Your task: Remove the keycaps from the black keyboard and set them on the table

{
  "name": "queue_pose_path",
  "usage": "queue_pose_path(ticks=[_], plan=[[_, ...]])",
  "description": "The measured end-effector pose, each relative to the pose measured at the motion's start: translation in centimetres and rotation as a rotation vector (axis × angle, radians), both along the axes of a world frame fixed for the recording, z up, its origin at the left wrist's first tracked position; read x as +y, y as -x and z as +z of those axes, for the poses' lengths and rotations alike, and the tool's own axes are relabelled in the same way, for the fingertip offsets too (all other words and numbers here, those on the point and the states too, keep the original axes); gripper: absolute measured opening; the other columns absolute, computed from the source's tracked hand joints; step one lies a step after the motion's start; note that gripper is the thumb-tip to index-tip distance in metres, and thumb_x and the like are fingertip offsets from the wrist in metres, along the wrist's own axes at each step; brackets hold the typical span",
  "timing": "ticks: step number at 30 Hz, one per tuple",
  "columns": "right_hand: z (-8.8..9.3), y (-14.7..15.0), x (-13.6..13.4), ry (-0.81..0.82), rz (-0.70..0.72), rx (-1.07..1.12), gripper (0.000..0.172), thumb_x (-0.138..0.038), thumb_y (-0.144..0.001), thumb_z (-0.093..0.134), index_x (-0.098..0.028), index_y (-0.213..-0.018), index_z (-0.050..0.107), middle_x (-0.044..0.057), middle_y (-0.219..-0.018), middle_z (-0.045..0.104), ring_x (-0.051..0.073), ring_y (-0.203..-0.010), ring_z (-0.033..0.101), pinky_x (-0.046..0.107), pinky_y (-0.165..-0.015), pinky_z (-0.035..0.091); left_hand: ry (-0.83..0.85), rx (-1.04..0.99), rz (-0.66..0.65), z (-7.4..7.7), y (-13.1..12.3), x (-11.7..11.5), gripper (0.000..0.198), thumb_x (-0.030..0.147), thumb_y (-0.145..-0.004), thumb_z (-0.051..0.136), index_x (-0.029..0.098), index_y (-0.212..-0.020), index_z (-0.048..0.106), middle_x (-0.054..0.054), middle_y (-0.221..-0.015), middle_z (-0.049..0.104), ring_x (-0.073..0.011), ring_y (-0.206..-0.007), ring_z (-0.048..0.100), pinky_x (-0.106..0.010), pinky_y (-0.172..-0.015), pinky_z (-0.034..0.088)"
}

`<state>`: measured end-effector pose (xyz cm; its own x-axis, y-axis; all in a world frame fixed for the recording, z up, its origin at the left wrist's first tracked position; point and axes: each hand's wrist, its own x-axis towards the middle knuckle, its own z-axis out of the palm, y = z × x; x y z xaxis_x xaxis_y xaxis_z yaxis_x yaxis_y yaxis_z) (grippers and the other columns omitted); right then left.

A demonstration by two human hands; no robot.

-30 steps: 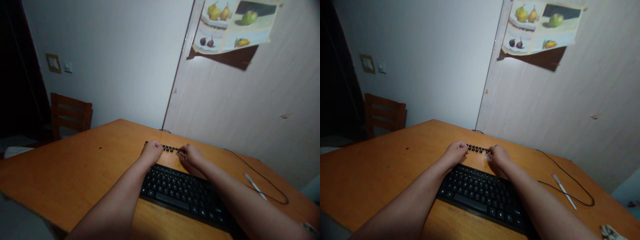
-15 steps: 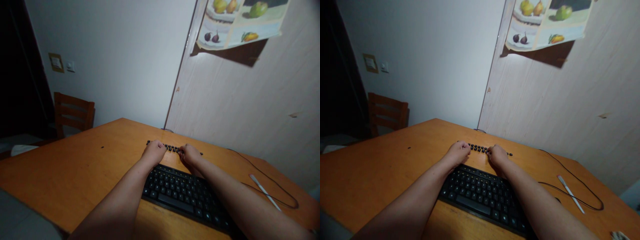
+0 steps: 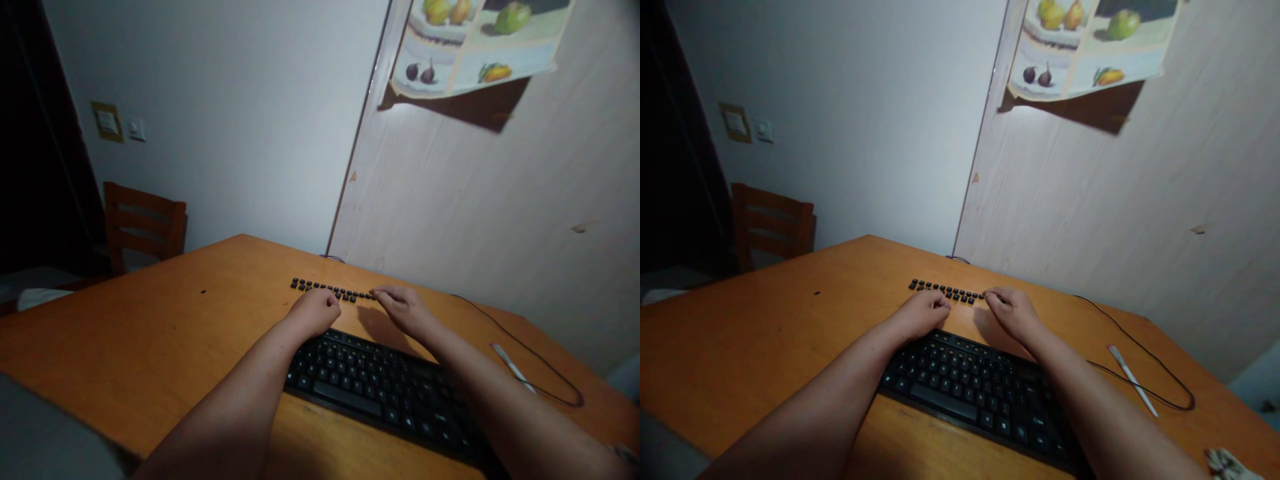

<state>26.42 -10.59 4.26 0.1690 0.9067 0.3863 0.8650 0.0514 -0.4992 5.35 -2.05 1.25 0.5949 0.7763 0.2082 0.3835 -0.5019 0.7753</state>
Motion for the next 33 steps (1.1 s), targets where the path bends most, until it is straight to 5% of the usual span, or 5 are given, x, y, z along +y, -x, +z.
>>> queue_pose_path(ticks=[5,15,33], plan=[[0.9,1.7,-4.1,0.046,-0.014,0.318,0.013,-0.027,-0.08,0.052,-0.019,-0.085,0.061,-0.004,-0.057,0.056,0.013,-0.052,0.053,0.023,-0.051,0.04,-0.079,0.078,-0.133,-0.7,-0.3,-0.8,0.016,0.026,-0.072,0.055,0.019,-0.07,0.069,-0.002,-0.07,0.067,-0.0157,-0.066,0.057,-0.023,-0.058,0.037],[1.3,2.9,-7.5,0.321,0.18,0.57,0.026,-0.043,-0.079,0.064,-0.017,-0.082,0.06,-0.004,-0.056,0.052,0.007,-0.043,0.043,0.018,-0.039,0.03,-0.023,0.148,-0.227,-0.1,0.0,-1.8,0.015,0.026,-0.07,0.058,0.018,-0.066,0.071,-0.002,-0.065,0.065,-0.0147,-0.063,0.055,-0.022,-0.054,0.033],[-0.6,5.1,-7.1,0.264,0.089,0.147,0.019,-0.033,-0.084,0.055,-0.018,-0.074,0.06,-0.002,-0.061,0.056,0.011,-0.056,0.049,0.023,-0.05,0.032,-0.035,0.241,-0.212,0.4,0.0,-2.4,0.016,0.024,-0.07,0.055,0.017,-0.068,0.069,-0.001,-0.065,0.063,-0.0139,-0.063,0.053,-0.023,-0.055,0.033]])
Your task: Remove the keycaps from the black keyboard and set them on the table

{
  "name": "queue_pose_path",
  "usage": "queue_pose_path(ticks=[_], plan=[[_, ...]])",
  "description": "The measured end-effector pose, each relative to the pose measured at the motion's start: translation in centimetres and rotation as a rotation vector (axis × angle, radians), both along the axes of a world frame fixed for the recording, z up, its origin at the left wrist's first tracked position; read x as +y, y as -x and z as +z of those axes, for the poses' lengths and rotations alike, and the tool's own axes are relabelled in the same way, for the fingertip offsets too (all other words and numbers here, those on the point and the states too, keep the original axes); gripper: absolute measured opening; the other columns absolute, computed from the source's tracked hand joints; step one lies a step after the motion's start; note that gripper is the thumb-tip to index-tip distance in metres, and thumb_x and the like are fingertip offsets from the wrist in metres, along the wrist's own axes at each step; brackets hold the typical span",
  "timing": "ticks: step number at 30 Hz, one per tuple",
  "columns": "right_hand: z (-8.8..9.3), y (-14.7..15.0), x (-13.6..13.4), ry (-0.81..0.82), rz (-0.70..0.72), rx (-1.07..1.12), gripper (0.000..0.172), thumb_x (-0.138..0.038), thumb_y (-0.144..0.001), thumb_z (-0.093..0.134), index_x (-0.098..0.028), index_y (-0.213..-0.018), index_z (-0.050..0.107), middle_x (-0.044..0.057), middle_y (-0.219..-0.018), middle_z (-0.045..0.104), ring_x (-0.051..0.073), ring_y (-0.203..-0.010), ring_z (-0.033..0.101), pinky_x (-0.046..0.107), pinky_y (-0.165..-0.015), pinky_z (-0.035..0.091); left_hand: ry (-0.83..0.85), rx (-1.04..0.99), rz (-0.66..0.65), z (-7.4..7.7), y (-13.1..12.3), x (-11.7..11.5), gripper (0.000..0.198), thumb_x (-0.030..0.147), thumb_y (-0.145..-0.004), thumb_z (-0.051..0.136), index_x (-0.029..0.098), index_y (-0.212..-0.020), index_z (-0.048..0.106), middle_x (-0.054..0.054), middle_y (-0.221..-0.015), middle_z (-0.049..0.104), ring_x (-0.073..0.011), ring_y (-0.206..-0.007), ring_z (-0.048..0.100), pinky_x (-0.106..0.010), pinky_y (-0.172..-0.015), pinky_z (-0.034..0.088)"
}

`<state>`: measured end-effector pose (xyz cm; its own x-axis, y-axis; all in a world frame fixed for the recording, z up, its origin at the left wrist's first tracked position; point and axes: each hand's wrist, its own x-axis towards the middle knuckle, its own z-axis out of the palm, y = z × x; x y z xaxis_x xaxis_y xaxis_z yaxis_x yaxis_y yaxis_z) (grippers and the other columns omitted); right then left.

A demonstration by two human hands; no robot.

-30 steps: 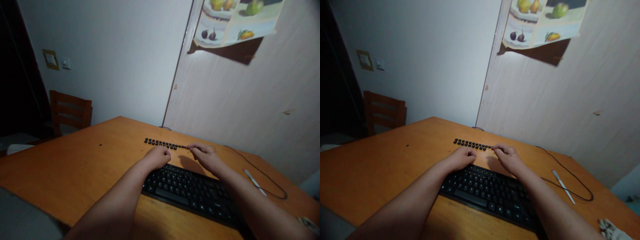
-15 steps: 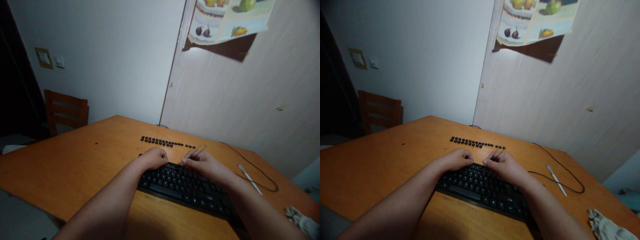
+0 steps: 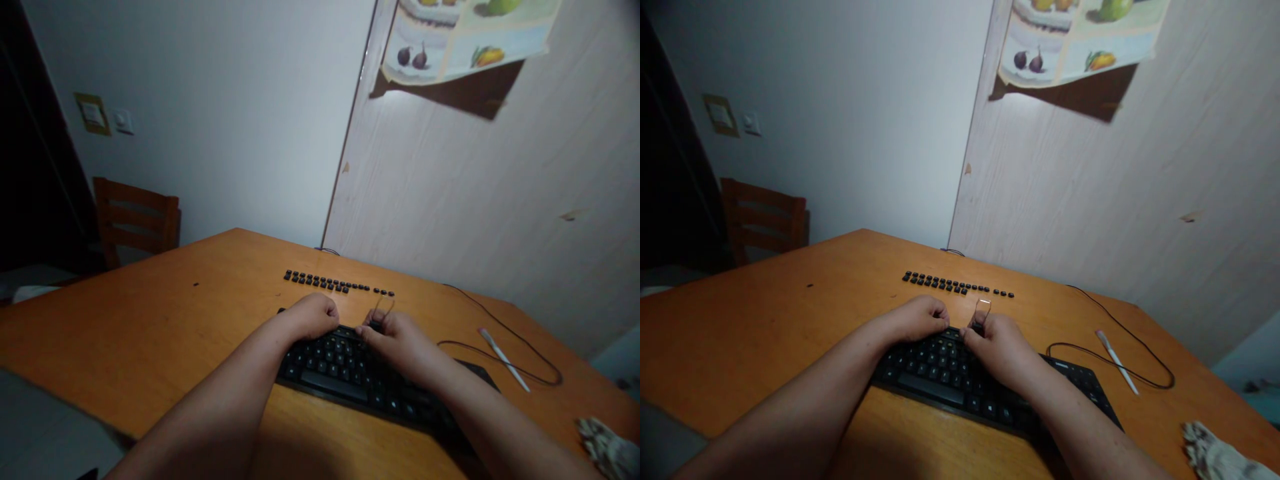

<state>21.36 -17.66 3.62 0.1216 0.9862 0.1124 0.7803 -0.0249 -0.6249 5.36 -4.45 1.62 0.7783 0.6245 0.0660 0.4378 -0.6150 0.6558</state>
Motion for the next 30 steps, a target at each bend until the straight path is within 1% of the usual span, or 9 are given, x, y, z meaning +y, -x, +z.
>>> queue_pose_path(ticks=[4,9,13,16,21,23,26,28,30], plan=[[-0.5,0.3,0.4,-0.021,-0.038,0.019,0.017,-0.03,-0.082,0.054,-0.019,-0.07,0.057,-0.002,-0.059,0.056,0.012,-0.056,0.051,0.023,-0.051,0.033,-0.008,-0.004,0.001,0.0,-0.1,-0.1,0.016,0.024,-0.071,0.056,0.017,-0.069,0.069,-0.002,-0.067,0.065,-0.015,-0.065,0.055,-0.023,-0.055,0.034],[-1.2,-0.2,0.8,0.053,-0.149,0.273,0.017,-0.031,-0.079,0.055,-0.02,-0.067,0.05,-0.005,-0.049,0.051,0.01,-0.042,0.045,0.022,-0.041,0.031,-0.005,-0.004,-0.026,0.0,-0.2,-0.1,0.017,0.019,-0.069,0.055,0.017,-0.074,0.072,-0.003,-0.071,0.068,-0.0152,-0.068,0.058,-0.022,-0.057,0.036],[-1.5,-0.5,0.9,0.091,-0.212,0.433,0.015,-0.029,-0.076,0.055,-0.02,-0.066,0.049,-0.005,-0.046,0.051,0.009,-0.037,0.041,0.02,-0.037,0.027,0.016,-0.008,-0.025,0.0,-0.1,0.0,0.017,0.019,-0.068,0.056,0.017,-0.074,0.072,-0.003,-0.07,0.068,-0.0152,-0.067,0.058,-0.022,-0.056,0.036],[-0.9,-0.7,0.9,0.067,-0.243,0.494,0.014,-0.027,-0.075,0.054,-0.02,-0.064,0.05,-0.004,-0.045,0.052,0.008,-0.036,0.039,0.02,-0.036,0.024,0.03,-0.014,-0.019,0.0,-0.1,-0.1,0.016,0.019,-0.068,0.057,0.017,-0.073,0.072,-0.002,-0.069,0.067,-0.0149,-0.066,0.058,-0.023,-0.056,0.036],[0.7,-1.1,0.7,-0.042,-0.297,0.562,0.019,-0.031,-0.076,0.055,-0.019,-0.062,0.05,-0.004,-0.045,0.052,0.007,-0.035,0.037,0.021,-0.036,0.022,0.066,-0.038,-0.009,0.0,-0.3,-0.2,0.017,0.016,-0.067,0.057,0.016,-0.076,0.071,-0.003,-0.072,0.067,-0.0152,-0.068,0.058,-0.023,-0.057,0.036],[0.8,-1.0,0.6,-0.112,-0.274,0.577,0.021,-0.033,-0.077,0.058,-0.019,-0.064,0.05,-0.004,-0.046,0.052,0.007,-0.037,0.038,0.021,-0.038,0.023,0.108,-0.131,-0.035,0.2,-0.5,-0.5,0.019,0.016,-0.067,0.059,0.015,-0.082,0.07,-0.003,-0.078,0.068,-0.0156,-0.073,0.059,-0.023,-0.06,0.039],[0.7,-0.6,0.5,-0.219,-0.227,0.591,0.024,-0.039,-0.079,0.06,-0.019,-0.069,0.051,-0.003,-0.05,0.055,0.008,-0.04,0.04,0.021,-0.04,0.026,0.26,-0.296,-0.132,0.7,-0.7,-1.2,0.022,0.024,-0.071,0.062,0.014,-0.09,0.067,-0.004,-0.084,0.067,-0.0149,-0.076,0.058,-0.023,-0.064,0.041],[0.6,-0.1,0.5,-0.258,-0.204,0.58,0.027,-0.043,-0.08,0.06,-0.019,-0.071,0.051,-0.002,-0.053,0.057,0.009,-0.042,0.042,0.021,-0.041,0.028,0.377,-0.36,-0.177,1.2,-0.8,-1.7,0.025,0.029,-0.072,0.064,0.015,-0.093,0.065,-0.003,-0.084,0.065,-0.0138,-0.075,0.057,-0.023,-0.064,0.041],[0.6,0.5,0.4,-0.27,-0.191,0.553,0.031,-0.048,-0.08,0.06,-0.019,-0.072,0.052,-0.002,-0.054,0.057,0.01,-0.043,0.042,0.021,-0.042,0.03,0.462,-0.406,-0.188,1.4,-0.8,-2.0,0.025,0.03,-0.072,0.066,0.014,-0.092,0.064,-0.002,-0.083,0.064,-0.0125,-0.074,0.056,-0.023,-0.065,0.041]])
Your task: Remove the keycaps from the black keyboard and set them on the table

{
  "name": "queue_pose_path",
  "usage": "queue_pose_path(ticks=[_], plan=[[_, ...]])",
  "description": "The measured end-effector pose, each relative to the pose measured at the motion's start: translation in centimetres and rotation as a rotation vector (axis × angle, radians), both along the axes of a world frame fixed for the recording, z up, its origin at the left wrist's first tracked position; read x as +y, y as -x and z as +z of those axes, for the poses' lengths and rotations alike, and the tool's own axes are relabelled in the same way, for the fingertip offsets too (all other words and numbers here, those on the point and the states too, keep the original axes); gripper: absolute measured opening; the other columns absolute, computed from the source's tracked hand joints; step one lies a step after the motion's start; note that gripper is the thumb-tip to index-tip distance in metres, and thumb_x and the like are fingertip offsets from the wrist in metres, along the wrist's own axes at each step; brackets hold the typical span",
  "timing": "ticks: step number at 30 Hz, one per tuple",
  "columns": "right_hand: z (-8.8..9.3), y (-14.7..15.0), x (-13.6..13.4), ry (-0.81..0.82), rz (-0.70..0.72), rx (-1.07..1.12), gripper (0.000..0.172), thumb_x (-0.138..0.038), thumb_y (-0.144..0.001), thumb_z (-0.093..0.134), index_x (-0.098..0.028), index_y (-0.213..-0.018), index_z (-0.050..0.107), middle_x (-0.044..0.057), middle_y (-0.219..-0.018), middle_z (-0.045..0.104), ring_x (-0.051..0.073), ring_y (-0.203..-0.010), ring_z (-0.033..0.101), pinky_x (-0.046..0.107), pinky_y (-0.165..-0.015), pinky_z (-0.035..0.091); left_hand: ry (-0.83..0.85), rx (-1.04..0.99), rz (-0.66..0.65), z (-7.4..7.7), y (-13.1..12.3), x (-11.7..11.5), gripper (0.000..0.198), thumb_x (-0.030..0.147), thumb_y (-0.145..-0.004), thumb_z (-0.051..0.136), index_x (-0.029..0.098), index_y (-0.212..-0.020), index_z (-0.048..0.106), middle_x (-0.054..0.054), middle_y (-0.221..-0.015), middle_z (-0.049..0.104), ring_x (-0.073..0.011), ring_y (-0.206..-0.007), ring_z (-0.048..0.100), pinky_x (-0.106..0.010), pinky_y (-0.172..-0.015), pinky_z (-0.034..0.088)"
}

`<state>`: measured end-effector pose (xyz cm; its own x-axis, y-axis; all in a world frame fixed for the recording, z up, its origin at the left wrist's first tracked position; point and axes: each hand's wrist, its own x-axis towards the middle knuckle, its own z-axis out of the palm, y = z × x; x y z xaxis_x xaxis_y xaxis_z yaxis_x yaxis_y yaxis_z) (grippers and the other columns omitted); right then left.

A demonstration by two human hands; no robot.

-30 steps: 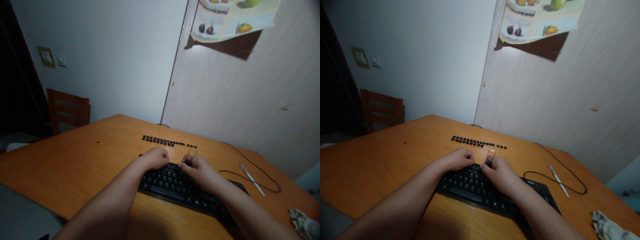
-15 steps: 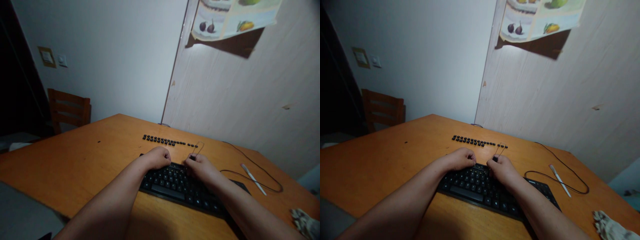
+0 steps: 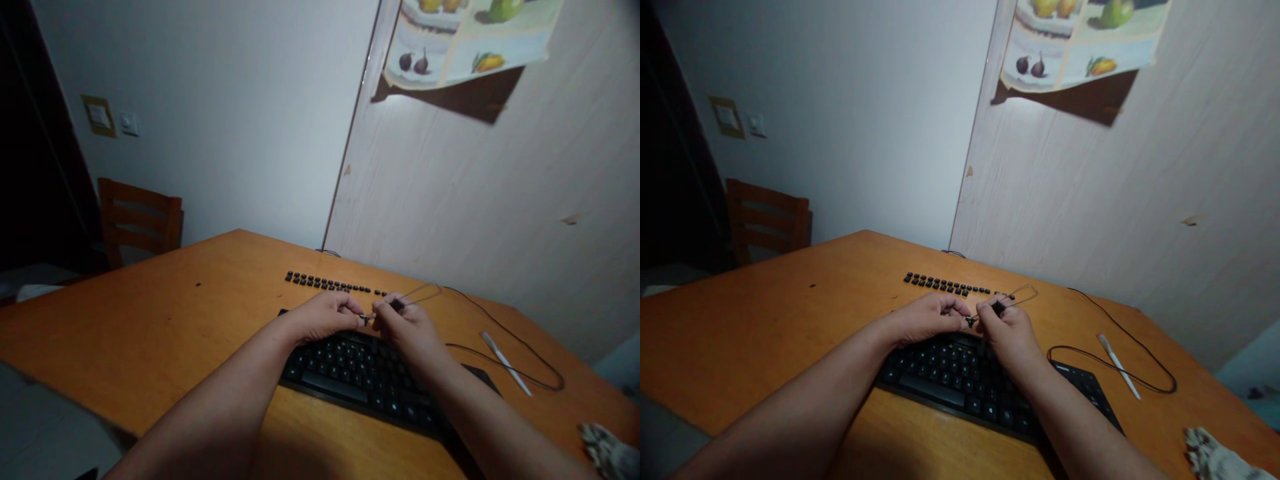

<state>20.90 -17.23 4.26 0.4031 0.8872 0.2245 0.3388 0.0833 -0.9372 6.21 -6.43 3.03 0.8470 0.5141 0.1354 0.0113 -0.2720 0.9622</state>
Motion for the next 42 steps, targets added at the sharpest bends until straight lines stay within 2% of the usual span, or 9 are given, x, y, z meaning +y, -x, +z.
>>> queue_pose_path(ticks=[4,7,10,13,17,20,27,34,42], plan=[[0.2,1.0,-0.3,-0.038,0.02,-0.122,0.036,-0.052,-0.083,0.057,-0.018,-0.073,0.057,0.001,-0.06,0.058,0.011,-0.048,0.048,0.022,-0.044,0.035,0.08,-0.051,0.036,-0.1,-0.2,0.0,0.019,0.025,-0.07,0.065,0.014,-0.085,0.062,-0.001,-0.079,0.062,-0.0105,-0.071,0.054,-0.021,-0.064,0.039],[0.0,1.0,-0.6,-0.098,-0.006,-0.241,0.037,-0.053,-0.088,0.05,-0.018,-0.092,0.064,0.005,-0.075,0.065,0.015,-0.059,0.057,0.024,-0.05,0.042,0.066,-0.03,0.078,-0.2,-0.2,0.2,0.019,0.022,-0.069,0.063,0.014,-0.086,0.06,0.001,-0.073,0.059,-0.0095,-0.064,0.051,-0.02,-0.057,0.035],[-0.4,0.4,-0.5,-0.15,-0.003,-0.426,0.037,-0.047,-0.093,0.043,-0.021,-0.111,0.062,0.008,-0.094,0.067,0.017,-0.074,0.063,0.027,-0.063,0.049,0.069,-0.013,0.129,-0.1,-0.2,0.2,0.024,0.021,-0.067,0.064,0.015,-0.089,0.059,0.003,-0.069,0.055,-0.0087,-0.061,0.05,-0.02,-0.054,0.033],[-0.9,-0.3,-0.3,-0.201,0.036,-0.708,0.03,-0.041,-0.092,0.048,-0.022,-0.109,0.064,0.009,-0.1,0.066,0.02,-0.087,0.063,0.031,-0.077,0.049,0.14,-0.038,0.145,0.1,-0.1,0.2,0.031,0.018,-0.066,0.064,0.014,-0.096,0.056,0.002,-0.071,0.057,-0.0089,-0.063,0.052,-0.02,-0.056,0.036],[-0.9,-0.3,-0.1,-0.102,0.033,-0.998,0.027,-0.041,-0.09,0.052,-0.023,-0.105,0.066,0.008,-0.091,0.063,0.02,-0.08,0.06,0.03,-0.07,0.045,0.246,-0.077,0.107,-0.1,0.0,0.3,0.038,0.013,-0.066,0.062,0.014,-0.103,0.052,0.0,-0.075,0.061,-0.0107,-0.066,0.058,-0.022,-0.061,0.042],[-0.5,0.1,-0.2,-0.038,-0.003,-1.102,0.024,-0.039,-0.091,0.05,-0.023,-0.098,0.067,0.007,-0.087,0.061,0.019,-0.078,0.058,0.028,-0.066,0.041,0.231,-0.081,0.107,-0.4,-0.1,0.6,0.04,0.014,-0.066,0.063,0.014,-0.104,0.052,0.0,-0.074,0.061,-0.0114,-0.067,0.059,-0.022,-0.06,0.043],[0.3,0.4,0.3,0.046,0.016,-1.205,0.021,-0.035,-0.088,0.055,-0.024,-0.099,0.068,0.006,-0.088,0.062,0.019,-0.078,0.058,0.027,-0.064,0.037,0.298,-0.041,0.143,-0.1,-0.2,0.4,0.041,0.01,-0.063,0.065,0.013,-0.102,0.051,0.002,-0.068,0.06,-0.0111,-0.06,0.059,-0.022,-0.058,0.043],[0.3,-2.9,4.0,0.184,0.008,-1.167,0.02,-0.031,-0.087,0.052,-0.022,-0.089,0.07,0.006,-0.085,0.067,0.017,-0.074,0.059,0.026,-0.062,0.036,0.292,-0.061,0.393,0.0,-0.1,1.4,0.032,0.017,-0.067,0.066,0.013,-0.096,0.053,-0.001,-0.07,0.062,-0.0101,-0.06,0.057,-0.021,-0.059,0.043],[-1.0,-4.3,6.6,0.237,0.02,-1.002,0.018,-0.031,-0.085,0.057,-0.022,-0.092,0.071,0.007,-0.09,0.07,0.019,-0.084,0.062,0.025,-0.071,0.042,0.229,-0.02,0.524,-0.8,-0.1,2.8,0.019,0.017,-0.068,0.062,0.015,-0.086,0.056,-0.001,-0.068,0.061,-0.0113,-0.062,0.057,-0.022,-0.058,0.043]])
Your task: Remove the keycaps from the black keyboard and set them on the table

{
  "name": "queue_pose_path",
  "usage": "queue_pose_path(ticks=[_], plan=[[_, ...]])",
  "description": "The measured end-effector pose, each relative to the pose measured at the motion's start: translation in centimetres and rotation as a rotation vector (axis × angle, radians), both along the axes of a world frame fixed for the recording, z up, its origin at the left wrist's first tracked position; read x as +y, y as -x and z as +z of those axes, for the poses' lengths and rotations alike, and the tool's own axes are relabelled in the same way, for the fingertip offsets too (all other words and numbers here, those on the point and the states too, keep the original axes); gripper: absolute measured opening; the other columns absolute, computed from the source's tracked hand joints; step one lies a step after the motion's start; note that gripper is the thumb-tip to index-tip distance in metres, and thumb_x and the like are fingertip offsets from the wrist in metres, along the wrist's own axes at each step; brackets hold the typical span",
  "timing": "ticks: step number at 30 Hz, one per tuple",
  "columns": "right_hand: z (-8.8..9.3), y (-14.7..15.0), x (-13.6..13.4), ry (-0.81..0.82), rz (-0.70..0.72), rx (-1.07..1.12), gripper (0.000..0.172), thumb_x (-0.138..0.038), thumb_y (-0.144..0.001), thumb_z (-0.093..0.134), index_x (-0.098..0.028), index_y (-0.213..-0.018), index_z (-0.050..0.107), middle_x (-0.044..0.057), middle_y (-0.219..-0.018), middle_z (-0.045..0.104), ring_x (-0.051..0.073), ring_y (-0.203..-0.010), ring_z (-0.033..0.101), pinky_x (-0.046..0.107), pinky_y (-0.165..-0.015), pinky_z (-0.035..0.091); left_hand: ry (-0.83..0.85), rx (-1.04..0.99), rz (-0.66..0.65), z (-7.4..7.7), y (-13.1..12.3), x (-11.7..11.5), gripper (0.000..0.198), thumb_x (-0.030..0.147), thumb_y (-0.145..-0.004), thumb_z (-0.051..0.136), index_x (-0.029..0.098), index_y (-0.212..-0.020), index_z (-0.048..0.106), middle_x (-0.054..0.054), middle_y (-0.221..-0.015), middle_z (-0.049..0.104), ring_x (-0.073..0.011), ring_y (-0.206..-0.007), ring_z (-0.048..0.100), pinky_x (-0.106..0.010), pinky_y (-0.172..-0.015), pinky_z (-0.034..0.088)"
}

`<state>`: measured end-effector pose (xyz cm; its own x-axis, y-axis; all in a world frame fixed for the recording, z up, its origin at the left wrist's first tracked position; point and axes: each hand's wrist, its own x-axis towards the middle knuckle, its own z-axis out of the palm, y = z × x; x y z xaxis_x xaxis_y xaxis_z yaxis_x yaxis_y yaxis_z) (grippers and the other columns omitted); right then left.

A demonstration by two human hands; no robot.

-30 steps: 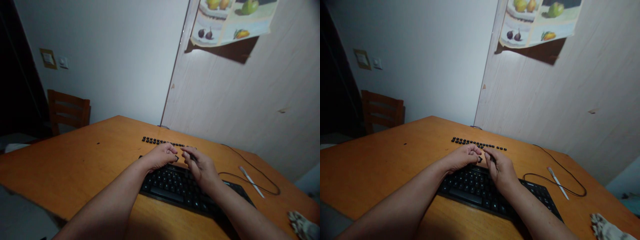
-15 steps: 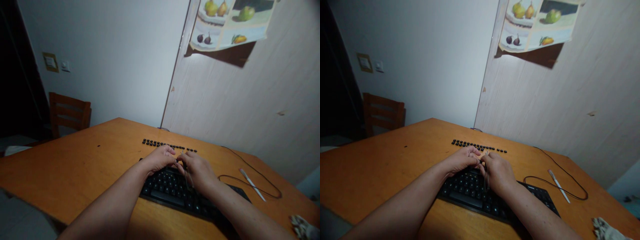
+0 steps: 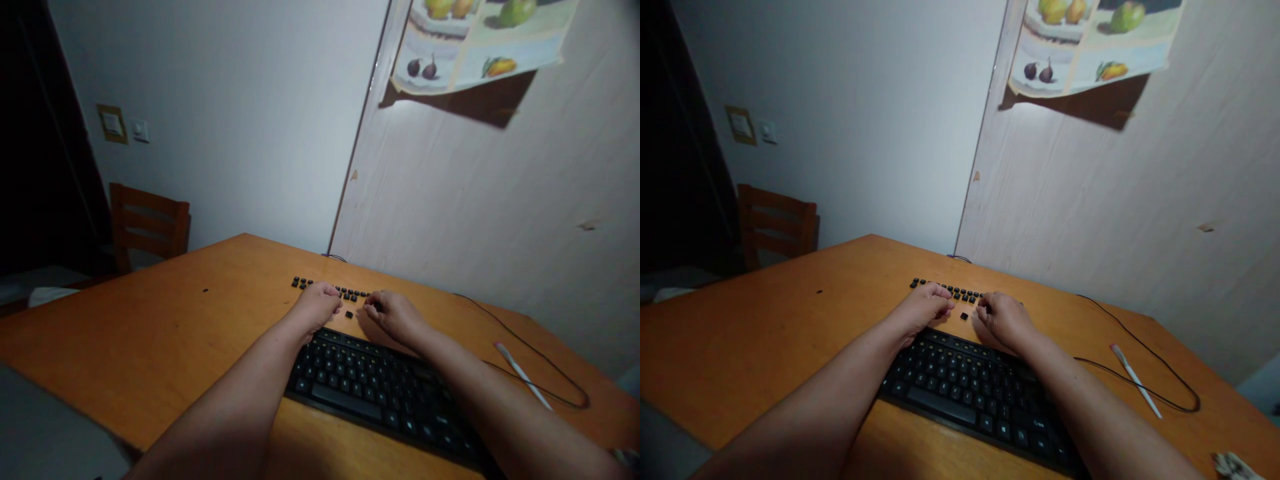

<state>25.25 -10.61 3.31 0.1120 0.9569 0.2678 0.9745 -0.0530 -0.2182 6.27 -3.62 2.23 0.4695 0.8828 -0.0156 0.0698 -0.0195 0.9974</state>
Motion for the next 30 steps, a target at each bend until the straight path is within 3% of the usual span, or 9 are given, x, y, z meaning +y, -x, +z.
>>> queue_pose_path(ticks=[8,11,14,17,21,26,30], plan=[[0.9,1.1,0.7,0.003,0.089,-0.003,0.027,-0.038,-0.09,0.053,-0.022,-0.103,0.07,0.008,-0.094,0.068,0.019,-0.085,0.061,0.026,-0.073,0.043,-0.064,0.042,0.023,-0.3,0.1,0.5,0.013,0.018,-0.069,0.059,0.015,-0.081,0.057,-0.001,-0.066,0.06,-0.011,-0.06,0.054,-0.021,-0.054,0.038],[1.7,1.7,0.7,-0.061,0.066,-0.077,0.037,-0.047,-0.094,0.044,-0.024,-0.107,0.07,0.012,-0.108,0.064,0.024,-0.099,0.059,0.031,-0.08,0.043,-0.109,0.062,0.028,-0.3,0.1,0.4,0.011,0.019,-0.068,0.058,0.015,-0.079,0.058,-0.001,-0.066,0.06,-0.0112,-0.06,0.053,-0.021,-0.054,0.037],[2.3,2.2,0.9,-0.125,0.06,-0.232,0.044,-0.044,-0.097,0.037,-0.018,-0.096,0.072,0.018,-0.125,0.057,0.029,-0.115,0.052,0.036,-0.09,0.039,-0.144,0.069,0.033,-0.3,0.2,0.5,0.011,0.021,-0.068,0.058,0.015,-0.077,0.059,-0.001,-0.065,0.059,-0.0112,-0.059,0.051,-0.022,-0.053,0.036],[2.1,2.5,1.4,-0.04,0.091,-0.269,0.039,-0.037,-0.097,0.036,-0.015,-0.092,0.068,0.018,-0.106,0.066,0.027,-0.097,0.059,0.034,-0.081,0.04,-0.163,0.071,0.039,-0.4,0.2,0.6,0.012,0.023,-0.069,0.057,0.015,-0.077,0.06,-0.001,-0.065,0.059,-0.0112,-0.059,0.051,-0.022,-0.052,0.035],[0.9,2.6,2.0,0.135,0.069,-0.128,0.026,-0.033,-0.094,0.043,-0.019,-0.096,0.065,0.011,-0.089,0.07,0.022,-0.078,0.062,0.028,-0.061,0.035,-0.145,0.075,0.045,-0.6,0.2,0.8,0.012,0.023,-0.069,0.057,0.015,-0.078,0.06,-0.001,-0.066,0.06,-0.0108,-0.058,0.051,-0.021,-0.052,0.034],[-0.7,2.1,3.1,0.191,0.037,-0.031,0.02,-0.036,-0.079,0.064,-0.019,-0.089,0.068,0.006,-0.079,0.07,0.018,-0.069,0.06,0.025,-0.055,0.032,-0.124,0.065,0.051,-0.9,0.1,1.2,0.01,0.021,-0.069,0.056,0.015,-0.076,0.059,-0.001,-0.065,0.06,-0.0113,-0.058,0.053,-0.021,-0.052,0.035],[-1.3,1.8,4.0,0.206,0.034,0.074,0.012,-0.027,-0.07,0.07,-0.018,-0.078,0.069,0.003,-0.073,0.068,0.015,-0.067,0.057,0.023,-0.055,0.032,-0.112,0.084,0.091,-0.7,0.2,1.3,0.008,0.019,-0.069,0.054,0.015,-0.075,0.058,-0.001,-0.064,0.06,-0.0109,-0.056,0.052,-0.021,-0.051,0.034]])
